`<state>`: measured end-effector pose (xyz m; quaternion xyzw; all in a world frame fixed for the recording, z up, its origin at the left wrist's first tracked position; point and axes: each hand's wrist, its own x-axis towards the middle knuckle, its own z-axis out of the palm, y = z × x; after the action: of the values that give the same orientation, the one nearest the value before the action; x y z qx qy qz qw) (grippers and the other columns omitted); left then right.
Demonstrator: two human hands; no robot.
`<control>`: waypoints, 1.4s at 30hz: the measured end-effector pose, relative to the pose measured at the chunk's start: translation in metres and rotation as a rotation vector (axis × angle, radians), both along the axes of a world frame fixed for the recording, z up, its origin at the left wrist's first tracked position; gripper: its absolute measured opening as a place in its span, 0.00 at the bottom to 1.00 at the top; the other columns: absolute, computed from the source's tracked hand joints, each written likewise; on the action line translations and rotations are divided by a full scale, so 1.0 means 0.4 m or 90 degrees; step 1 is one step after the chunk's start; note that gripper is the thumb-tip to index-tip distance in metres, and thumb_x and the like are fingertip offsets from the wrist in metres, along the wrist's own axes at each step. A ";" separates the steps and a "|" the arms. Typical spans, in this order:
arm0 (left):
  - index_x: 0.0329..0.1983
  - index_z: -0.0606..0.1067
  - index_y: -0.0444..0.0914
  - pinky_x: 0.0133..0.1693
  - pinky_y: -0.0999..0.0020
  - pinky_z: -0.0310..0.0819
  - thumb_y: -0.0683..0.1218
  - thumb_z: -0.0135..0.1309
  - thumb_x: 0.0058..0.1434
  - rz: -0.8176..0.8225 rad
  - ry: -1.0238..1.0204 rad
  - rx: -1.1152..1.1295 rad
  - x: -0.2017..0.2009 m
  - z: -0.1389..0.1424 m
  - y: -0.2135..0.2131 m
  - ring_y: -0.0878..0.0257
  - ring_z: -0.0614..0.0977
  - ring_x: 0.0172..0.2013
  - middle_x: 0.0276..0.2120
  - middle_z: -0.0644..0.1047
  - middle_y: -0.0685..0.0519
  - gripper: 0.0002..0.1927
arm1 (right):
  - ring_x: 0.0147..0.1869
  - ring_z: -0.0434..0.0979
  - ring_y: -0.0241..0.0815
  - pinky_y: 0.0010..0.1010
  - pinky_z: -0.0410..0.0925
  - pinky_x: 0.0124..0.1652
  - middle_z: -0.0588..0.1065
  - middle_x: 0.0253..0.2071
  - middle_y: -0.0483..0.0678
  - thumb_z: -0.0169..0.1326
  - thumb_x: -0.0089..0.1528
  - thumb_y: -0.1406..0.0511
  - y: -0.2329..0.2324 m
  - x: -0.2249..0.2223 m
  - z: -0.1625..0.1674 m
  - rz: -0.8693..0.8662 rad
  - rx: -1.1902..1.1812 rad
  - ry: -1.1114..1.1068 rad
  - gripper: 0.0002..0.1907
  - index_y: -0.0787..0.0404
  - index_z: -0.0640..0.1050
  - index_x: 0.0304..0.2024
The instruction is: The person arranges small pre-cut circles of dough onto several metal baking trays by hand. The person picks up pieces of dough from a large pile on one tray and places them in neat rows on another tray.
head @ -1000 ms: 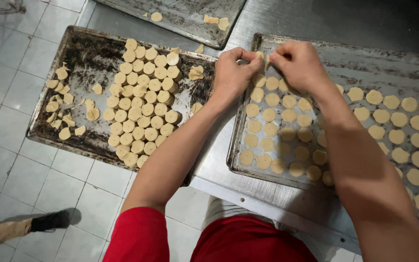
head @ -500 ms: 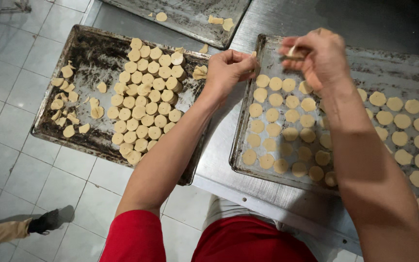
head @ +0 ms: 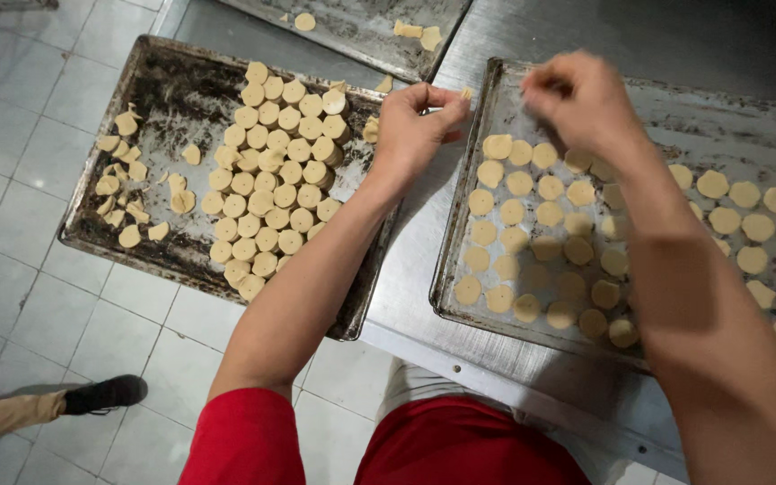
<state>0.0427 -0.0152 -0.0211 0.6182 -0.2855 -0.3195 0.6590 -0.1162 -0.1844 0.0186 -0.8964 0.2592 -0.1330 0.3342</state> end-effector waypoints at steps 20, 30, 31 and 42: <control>0.35 0.78 0.31 0.32 0.73 0.82 0.40 0.59 0.60 -0.078 0.013 0.092 -0.074 0.053 -0.004 0.67 0.84 0.28 0.29 0.82 0.50 0.06 | 0.52 0.74 0.49 0.43 0.70 0.52 0.68 0.54 0.53 0.53 0.69 0.60 0.067 0.006 0.010 0.036 -0.067 0.184 0.13 0.66 0.78 0.43; 0.38 0.80 0.31 0.29 0.75 0.78 0.43 0.62 0.60 -0.029 -0.005 0.062 -0.084 0.070 -0.017 0.69 0.84 0.27 0.27 0.83 0.50 0.09 | 0.46 0.73 0.40 0.35 0.72 0.45 0.71 0.49 0.47 0.61 0.67 0.61 0.023 -0.005 -0.009 -0.028 0.084 0.021 0.12 0.64 0.79 0.40; 0.38 0.80 0.31 0.28 0.75 0.77 0.43 0.62 0.61 -0.029 0.005 0.072 -0.087 0.068 -0.020 0.69 0.83 0.26 0.26 0.83 0.49 0.09 | 0.46 0.73 0.39 0.35 0.71 0.45 0.71 0.49 0.46 0.61 0.67 0.61 0.019 -0.012 -0.010 0.018 0.099 -0.011 0.10 0.64 0.80 0.40; 0.37 0.79 0.31 0.28 0.73 0.79 0.41 0.62 0.59 -0.040 0.065 0.078 -0.134 0.081 -0.062 0.68 0.83 0.25 0.26 0.83 0.49 0.08 | 0.44 0.75 0.43 0.34 0.70 0.43 0.74 0.46 0.50 0.62 0.68 0.64 -0.017 -0.099 -0.004 -0.020 0.057 0.036 0.11 0.67 0.80 0.37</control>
<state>-0.0109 -0.0399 0.0115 0.6309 -0.2507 -0.3879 0.6234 -0.1559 -0.1912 0.0170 -0.8797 0.2884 -0.1011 0.3642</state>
